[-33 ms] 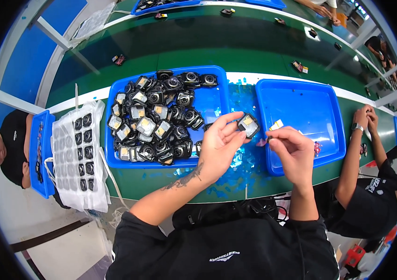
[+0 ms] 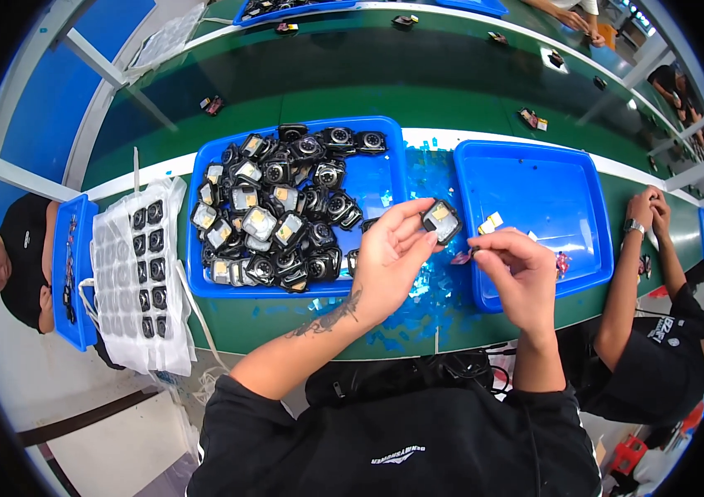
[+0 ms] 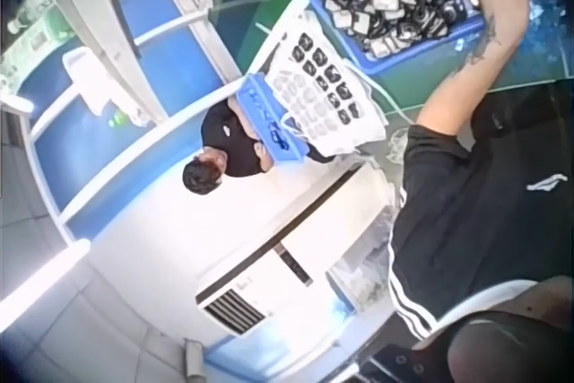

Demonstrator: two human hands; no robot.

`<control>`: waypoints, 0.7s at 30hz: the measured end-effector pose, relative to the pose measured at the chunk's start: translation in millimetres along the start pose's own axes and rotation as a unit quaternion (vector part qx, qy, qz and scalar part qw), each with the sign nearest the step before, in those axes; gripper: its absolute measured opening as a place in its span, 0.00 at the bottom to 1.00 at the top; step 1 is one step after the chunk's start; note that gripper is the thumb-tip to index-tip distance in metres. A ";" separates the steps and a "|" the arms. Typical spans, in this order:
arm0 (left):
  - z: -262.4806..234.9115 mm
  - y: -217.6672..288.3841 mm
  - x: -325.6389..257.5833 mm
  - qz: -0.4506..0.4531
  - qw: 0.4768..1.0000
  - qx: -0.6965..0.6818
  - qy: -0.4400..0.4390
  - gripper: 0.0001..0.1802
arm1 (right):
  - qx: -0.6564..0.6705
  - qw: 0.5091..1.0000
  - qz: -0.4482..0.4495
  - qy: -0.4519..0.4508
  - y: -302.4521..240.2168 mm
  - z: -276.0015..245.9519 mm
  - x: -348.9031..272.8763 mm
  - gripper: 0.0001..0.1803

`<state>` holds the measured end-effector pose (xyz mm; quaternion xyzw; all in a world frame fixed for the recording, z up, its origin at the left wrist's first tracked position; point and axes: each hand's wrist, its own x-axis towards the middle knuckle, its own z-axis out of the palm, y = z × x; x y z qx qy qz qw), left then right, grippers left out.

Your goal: Manual assembly of small electronic units, involving attaching batteries and circuit boards into plastic housings.

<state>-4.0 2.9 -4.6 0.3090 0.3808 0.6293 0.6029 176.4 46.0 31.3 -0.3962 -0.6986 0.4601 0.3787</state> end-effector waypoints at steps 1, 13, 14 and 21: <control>0.5 1.7 0.1 0.027 0.999 0.033 -0.010 0.23 | -0.053 0.998 -0.013 -0.028 -2.8 -1.7 -1.3 0.11; 5.0 4.2 -5.1 0.035 0.994 0.055 -0.093 0.23 | -0.162 0.982 -0.098 0.029 -21.9 16.7 11.8 0.07; 4.6 3.3 -5.5 0.034 0.994 0.054 -0.092 0.23 | -0.160 0.982 -0.100 0.029 -19.6 17.5 12.0 0.07; 4.9 4.0 -7.3 0.052 0.992 0.072 -0.091 0.24 | -0.137 0.987 -0.078 0.025 -17.7 19.6 12.9 0.07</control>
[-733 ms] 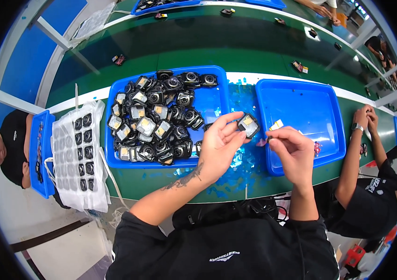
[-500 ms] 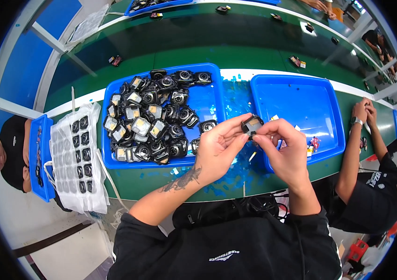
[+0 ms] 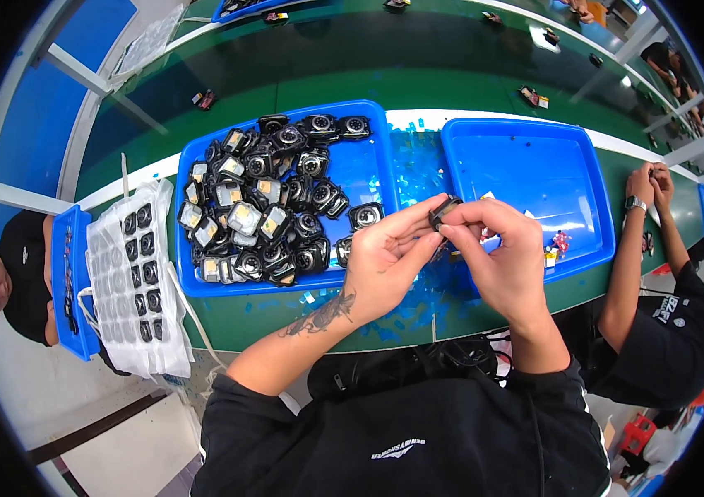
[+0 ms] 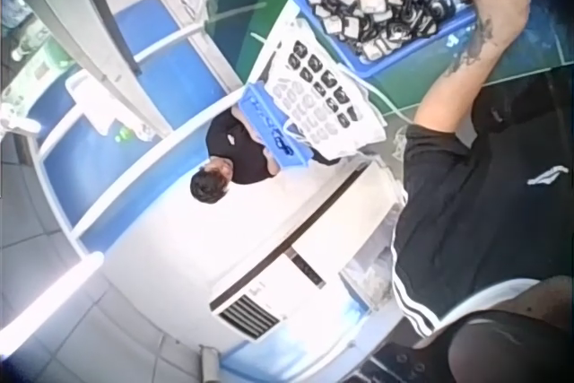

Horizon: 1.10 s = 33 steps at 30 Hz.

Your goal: Manual assembly of small electronic units, involving attaching batteries and circuit boards into plastic housings.

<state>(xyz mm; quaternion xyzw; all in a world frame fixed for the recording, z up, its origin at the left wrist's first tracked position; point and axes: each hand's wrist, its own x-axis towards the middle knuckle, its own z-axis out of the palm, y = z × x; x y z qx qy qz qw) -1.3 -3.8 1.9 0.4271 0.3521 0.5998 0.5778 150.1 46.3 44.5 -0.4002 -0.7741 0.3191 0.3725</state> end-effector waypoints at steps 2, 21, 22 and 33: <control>0.8 1.3 -1.2 -0.009 1.000 -0.012 0.005 0.24 | -0.005 1.000 0.001 -0.002 -1.7 -0.6 0.5 0.06; 4.3 -0.7 -9.5 0.068 0.979 0.193 0.006 0.20 | 0.012 0.999 -0.034 0.021 6.3 -9.1 2.5 0.21; 5.8 -1.9 -9.8 0.058 0.990 0.124 0.030 0.20 | 0.013 0.999 -0.033 0.022 7.5 -7.9 1.1 0.21; 3.2 2.2 -2.3 0.057 0.994 0.065 0.063 0.16 | 0.122 0.991 0.013 0.058 3.5 3.3 -31.5 0.09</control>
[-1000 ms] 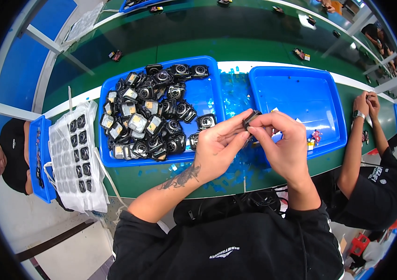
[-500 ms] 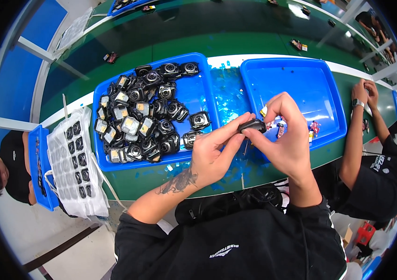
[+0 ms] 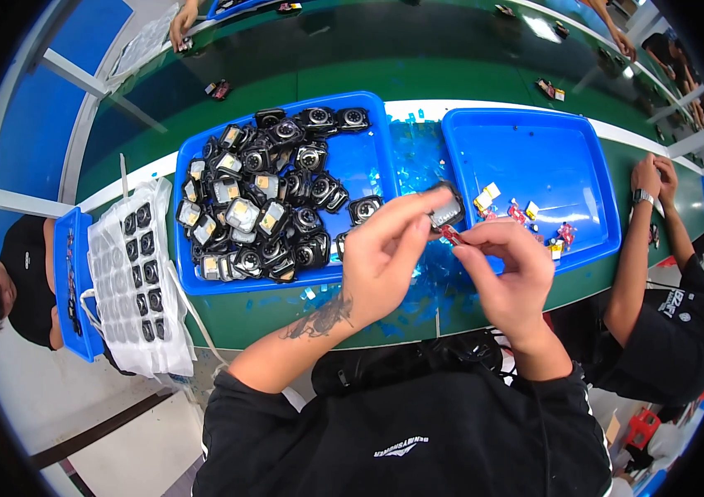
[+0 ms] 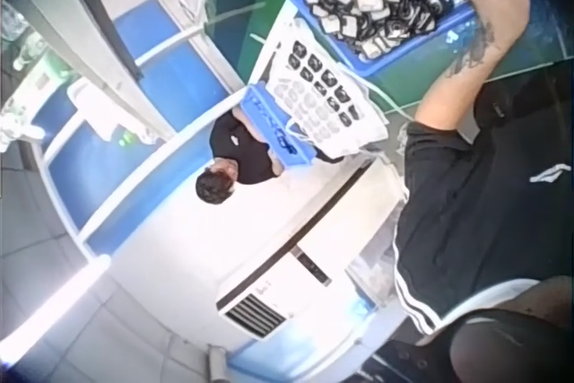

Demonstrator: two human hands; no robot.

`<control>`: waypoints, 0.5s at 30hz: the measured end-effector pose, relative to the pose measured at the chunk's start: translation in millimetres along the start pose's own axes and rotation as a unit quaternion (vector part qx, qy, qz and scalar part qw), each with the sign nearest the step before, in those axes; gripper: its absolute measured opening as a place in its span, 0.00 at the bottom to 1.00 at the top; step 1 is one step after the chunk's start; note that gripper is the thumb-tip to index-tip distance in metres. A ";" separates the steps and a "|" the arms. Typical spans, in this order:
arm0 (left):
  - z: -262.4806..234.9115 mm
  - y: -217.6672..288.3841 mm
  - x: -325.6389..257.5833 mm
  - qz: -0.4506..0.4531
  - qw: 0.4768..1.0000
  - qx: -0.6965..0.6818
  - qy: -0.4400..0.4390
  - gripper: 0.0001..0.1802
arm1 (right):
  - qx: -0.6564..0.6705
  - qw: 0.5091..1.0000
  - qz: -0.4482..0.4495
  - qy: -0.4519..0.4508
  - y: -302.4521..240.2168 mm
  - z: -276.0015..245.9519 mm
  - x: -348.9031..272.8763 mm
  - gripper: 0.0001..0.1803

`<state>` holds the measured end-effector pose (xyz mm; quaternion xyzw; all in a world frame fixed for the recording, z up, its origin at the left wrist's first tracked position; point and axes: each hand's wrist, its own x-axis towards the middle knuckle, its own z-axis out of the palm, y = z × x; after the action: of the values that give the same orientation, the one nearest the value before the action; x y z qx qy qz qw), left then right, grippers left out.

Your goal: Manual assembly of small electronic units, involving attaching batteries and circuit boards into plastic housings.

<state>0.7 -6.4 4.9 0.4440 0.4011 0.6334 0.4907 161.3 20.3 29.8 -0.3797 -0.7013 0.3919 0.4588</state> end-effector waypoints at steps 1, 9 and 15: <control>-6.2 5.3 1.3 0.073 0.986 0.140 -0.048 0.16 | 0.079 0.995 0.059 0.007 -1.6 -2.1 -0.9 0.09; -6.7 2.2 0.6 0.199 0.936 0.282 -0.061 0.17 | 0.306 0.925 0.208 -0.092 2.9 -17.9 5.4 0.06; -8.7 10.7 6.5 0.138 0.937 0.302 -0.105 0.13 | 0.228 0.959 0.150 -0.076 9.6 -18.1 6.5 0.04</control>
<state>-11.3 -2.8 13.7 0.6865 0.4546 0.4936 0.2800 178.1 33.6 28.3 -0.3347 -0.5612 0.6333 0.4146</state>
